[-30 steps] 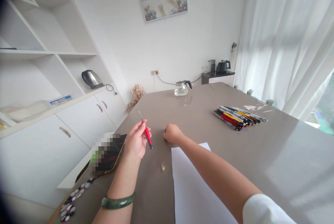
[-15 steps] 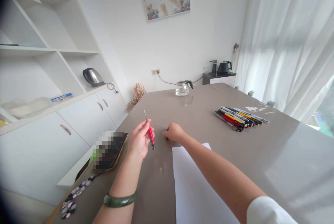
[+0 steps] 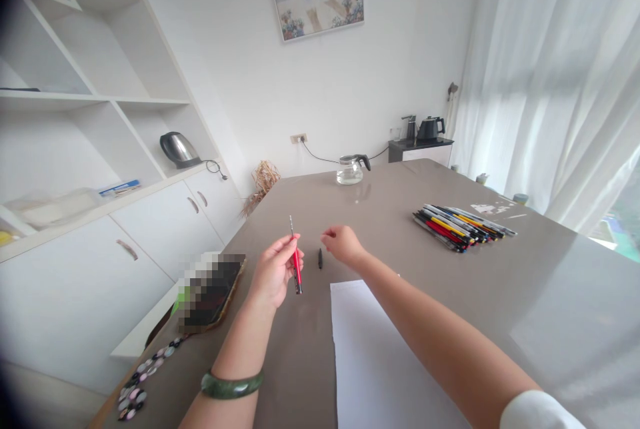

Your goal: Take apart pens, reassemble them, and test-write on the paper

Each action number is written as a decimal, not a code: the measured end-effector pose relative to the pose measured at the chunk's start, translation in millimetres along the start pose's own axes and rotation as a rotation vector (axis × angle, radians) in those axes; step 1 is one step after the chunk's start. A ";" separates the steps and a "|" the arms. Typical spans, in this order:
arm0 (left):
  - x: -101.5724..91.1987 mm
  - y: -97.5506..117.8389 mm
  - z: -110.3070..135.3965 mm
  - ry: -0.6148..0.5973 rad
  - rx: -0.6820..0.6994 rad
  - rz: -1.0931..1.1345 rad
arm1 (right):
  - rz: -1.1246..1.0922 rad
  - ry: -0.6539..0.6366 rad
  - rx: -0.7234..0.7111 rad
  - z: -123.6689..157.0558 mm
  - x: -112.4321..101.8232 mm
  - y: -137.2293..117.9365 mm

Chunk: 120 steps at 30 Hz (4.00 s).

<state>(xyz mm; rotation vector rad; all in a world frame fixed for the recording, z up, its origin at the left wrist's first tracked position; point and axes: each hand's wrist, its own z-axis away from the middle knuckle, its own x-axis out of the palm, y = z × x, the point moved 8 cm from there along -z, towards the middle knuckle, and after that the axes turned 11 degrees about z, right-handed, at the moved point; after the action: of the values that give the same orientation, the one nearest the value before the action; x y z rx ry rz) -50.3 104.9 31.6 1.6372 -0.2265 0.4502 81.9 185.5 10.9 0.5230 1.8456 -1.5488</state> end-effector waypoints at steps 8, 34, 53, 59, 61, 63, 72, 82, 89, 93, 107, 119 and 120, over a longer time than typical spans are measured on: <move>23.4 -14.9 8.4 -0.145 -0.095 -0.229 | -0.661 -0.133 -0.110 27.9 -24.1 -11.9; 14.7 -24.1 3.1 -0.090 -0.109 -0.280 | -0.066 0.034 0.025 8.7 -33.3 25.2; 6.3 -18.7 0.2 0.001 -0.043 -0.220 | 0.559 -0.048 0.090 8.2 4.7 32.1; 6.3 -20.7 0.0 -0.015 -0.045 -0.233 | 0.513 -0.024 0.072 10.1 3.1 29.7; 6.6 -21.3 0.0 -0.020 -0.049 -0.239 | 0.477 -0.004 0.057 10.0 -2.7 27.6; 7.0 -21.0 0.2 -0.021 -0.048 -0.241 | 0.446 0.031 0.041 9.7 -13.7 24.7; 22.6 -23.0 6.0 -0.139 -0.083 -0.291 | -0.411 -0.180 -0.143 25.6 -22.0 -7.0; 33.5 -28.6 10.2 -0.213 -0.117 -0.338 | -0.686 -0.097 -0.118 25.2 -24.7 -5.8; 29.0 -32.3 7.7 -0.190 -0.118 -0.315 | -0.573 0.242 -0.082 11.3 -79.5 20.4; 16.6 -30.3 2.1 -0.073 -0.083 -0.223 | -0.177 0.177 0.072 3.2 -78.8 46.2; 9.0 -27.6 -1.3 0.044 -0.103 0.010 | 0.356 0.061 0.193 -2.9 -22.8 71.8; 17.6 -30.7 0.7 -0.047 -0.117 0.028 | 0.221 0.064 0.111 -0.6 -39.9 60.3; 19.2 -30.8 1.4 -0.064 -0.120 0.012 | 0.194 0.067 0.096 1.4 -43.7 55.4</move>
<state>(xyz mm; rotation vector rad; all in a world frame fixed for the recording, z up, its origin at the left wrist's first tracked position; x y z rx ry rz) -20.4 109.6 11.6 1.5346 -0.3056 0.3857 150.3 201.0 2.5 0.7837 1.7195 -1.5097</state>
